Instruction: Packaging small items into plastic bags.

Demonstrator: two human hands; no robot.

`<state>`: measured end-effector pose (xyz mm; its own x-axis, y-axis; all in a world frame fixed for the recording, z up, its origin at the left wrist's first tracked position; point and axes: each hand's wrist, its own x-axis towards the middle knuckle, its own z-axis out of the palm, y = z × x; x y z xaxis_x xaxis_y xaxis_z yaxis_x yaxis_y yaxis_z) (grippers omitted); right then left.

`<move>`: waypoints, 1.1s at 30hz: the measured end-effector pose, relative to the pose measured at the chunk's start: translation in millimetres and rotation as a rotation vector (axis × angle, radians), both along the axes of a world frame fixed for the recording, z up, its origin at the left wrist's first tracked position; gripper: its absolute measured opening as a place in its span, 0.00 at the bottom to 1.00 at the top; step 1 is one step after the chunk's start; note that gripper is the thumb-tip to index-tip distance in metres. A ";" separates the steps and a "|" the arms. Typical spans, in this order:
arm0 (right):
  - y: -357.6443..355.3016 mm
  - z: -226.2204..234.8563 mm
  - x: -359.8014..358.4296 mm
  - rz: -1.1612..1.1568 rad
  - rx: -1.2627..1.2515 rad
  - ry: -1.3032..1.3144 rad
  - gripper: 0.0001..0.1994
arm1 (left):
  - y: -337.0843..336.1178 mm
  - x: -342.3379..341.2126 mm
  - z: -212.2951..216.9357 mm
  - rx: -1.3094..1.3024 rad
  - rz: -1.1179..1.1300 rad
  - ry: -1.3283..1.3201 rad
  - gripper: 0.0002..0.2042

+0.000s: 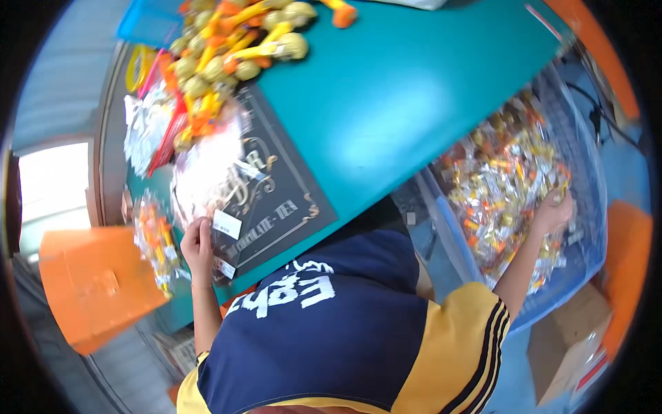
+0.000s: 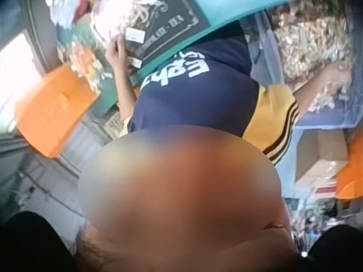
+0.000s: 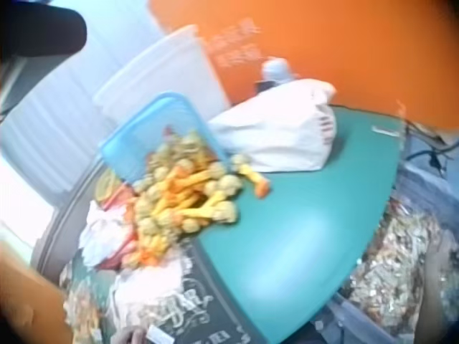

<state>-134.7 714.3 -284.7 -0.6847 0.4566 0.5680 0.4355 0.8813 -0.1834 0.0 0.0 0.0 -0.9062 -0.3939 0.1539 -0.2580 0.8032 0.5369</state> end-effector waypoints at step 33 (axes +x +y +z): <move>-525.0 331.5 -185.8 1.127 0.016 -0.496 0.18 | -74.9 21.9 29.1 -0.216 -0.191 0.050 0.12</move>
